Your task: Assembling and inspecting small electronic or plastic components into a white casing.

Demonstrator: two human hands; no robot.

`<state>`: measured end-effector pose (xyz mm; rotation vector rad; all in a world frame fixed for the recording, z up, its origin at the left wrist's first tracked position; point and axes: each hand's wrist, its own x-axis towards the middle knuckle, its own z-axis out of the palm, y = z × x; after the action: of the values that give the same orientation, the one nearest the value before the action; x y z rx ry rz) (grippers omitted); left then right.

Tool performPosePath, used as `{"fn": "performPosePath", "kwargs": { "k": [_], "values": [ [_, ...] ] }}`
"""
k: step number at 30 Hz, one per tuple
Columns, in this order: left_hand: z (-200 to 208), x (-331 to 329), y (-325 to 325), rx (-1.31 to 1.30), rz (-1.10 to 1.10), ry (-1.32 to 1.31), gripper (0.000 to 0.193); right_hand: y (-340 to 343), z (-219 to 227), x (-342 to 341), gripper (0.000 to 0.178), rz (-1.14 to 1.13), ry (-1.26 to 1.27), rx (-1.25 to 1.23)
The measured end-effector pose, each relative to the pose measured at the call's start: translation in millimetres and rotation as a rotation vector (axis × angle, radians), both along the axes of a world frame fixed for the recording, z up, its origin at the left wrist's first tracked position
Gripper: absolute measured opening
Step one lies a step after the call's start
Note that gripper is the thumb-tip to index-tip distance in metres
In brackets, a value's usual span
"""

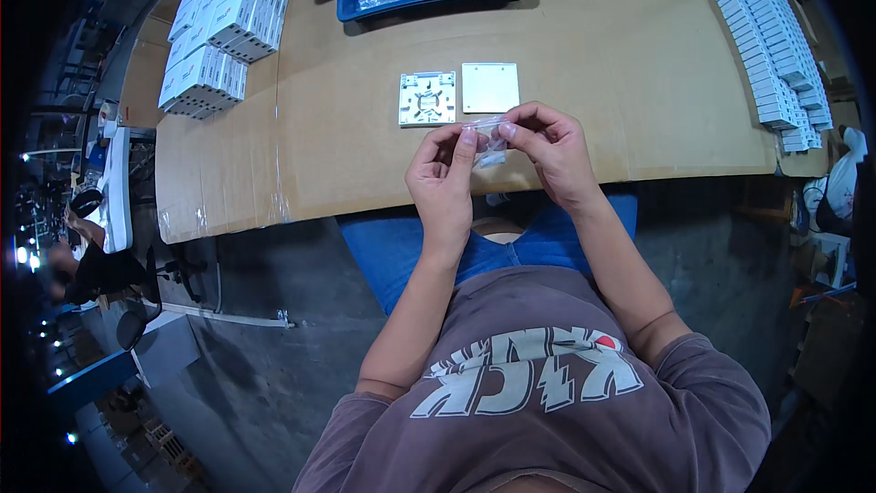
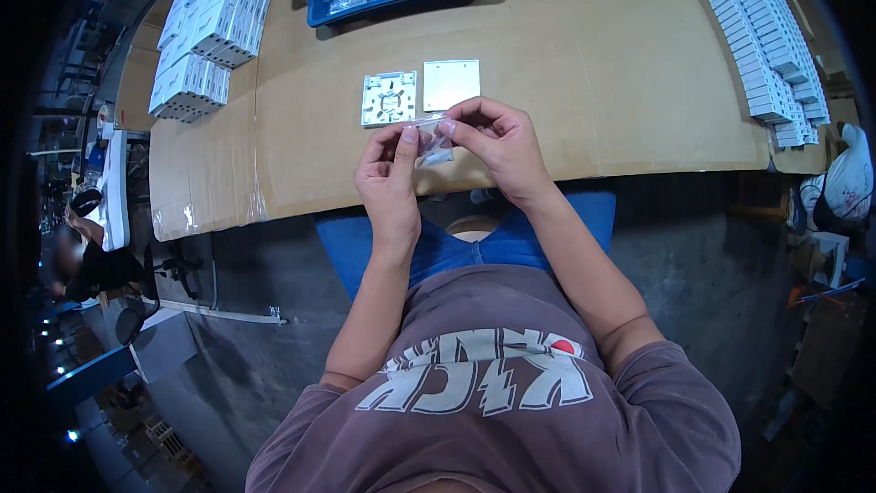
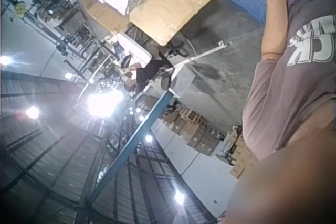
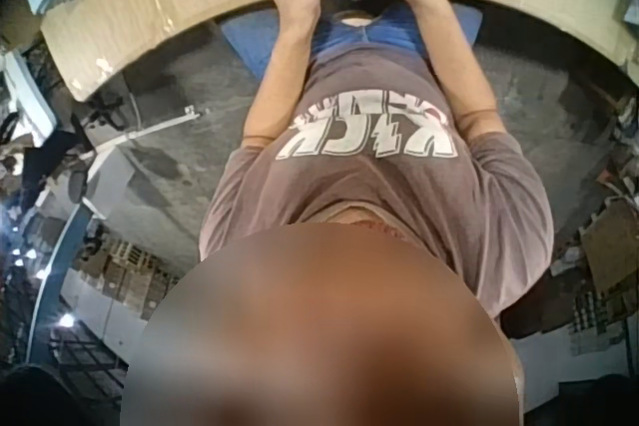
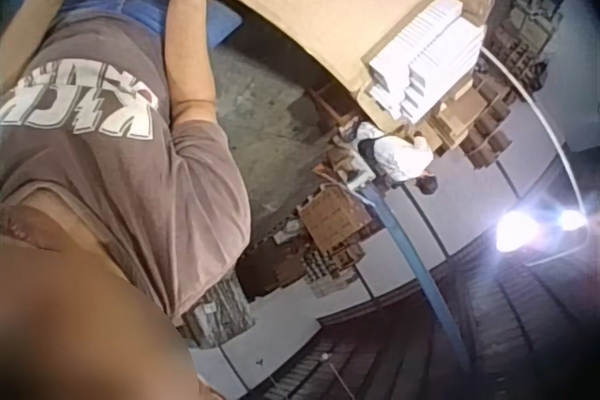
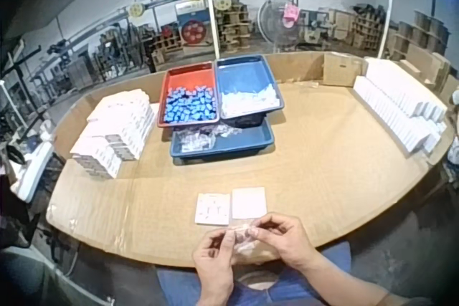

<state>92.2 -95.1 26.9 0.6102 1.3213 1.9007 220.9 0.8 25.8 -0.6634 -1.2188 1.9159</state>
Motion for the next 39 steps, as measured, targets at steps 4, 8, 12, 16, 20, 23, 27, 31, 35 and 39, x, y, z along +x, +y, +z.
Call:
{"fn": "performPosePath", "kwargs": {
  "k": [4,8,12,16,20,23,27,31,35,39],
  "values": [
    [1.9,0.9,-0.2,0.006,0.0,-0.026,0.018,-2.6,-2.7,-4.2,0.013,-0.021,-0.006,0.01],
    [-0.9,2.1,-0.8,0.016,0.018,-0.033,0.018,-4.8,-6.7,-5.3,0.012,-0.041,-0.013,0.038],
    [0.4,3.8,-0.9,0.022,0.005,-0.065,0.015,-3.6,-7.6,-4.4,0.011,-0.036,-0.055,0.066],
    [-2.9,2.0,-1.8,0.049,0.014,-0.031,0.014,-8.0,-3.9,-6.6,0.012,-0.012,-0.047,-0.025],
    [-4.4,2.5,-1.7,0.057,0.014,-0.052,0.016,-10.5,-3.8,-8.7,0.014,0.022,0.035,-0.045],
    [-0.9,5.2,-0.9,0.069,-0.009,-0.078,0.016,-8.6,-4.8,-7.6,0.014,0.031,0.031,-0.02],
    [-0.7,4.1,-2.7,0.055,-0.031,-0.058,0.016,-8.2,-2.6,-5.3,0.014,0.049,0.006,0.018],
    [-3.5,3.9,-3.0,0.076,-0.037,-0.069,0.016,-8.3,-3.8,-5.4,0.013,0.05,0.012,0.031],
    [-4.6,3.8,-4.5,0.077,-0.059,-0.034,0.016,-8.3,-5.1,-3.8,0.012,0.055,-0.044,0.086],
    [1.9,3.8,-4.8,0.062,-0.093,-0.012,0.015,-7.9,-4.1,-3.4,0.012,0.061,-0.009,0.064]
  ]
}}
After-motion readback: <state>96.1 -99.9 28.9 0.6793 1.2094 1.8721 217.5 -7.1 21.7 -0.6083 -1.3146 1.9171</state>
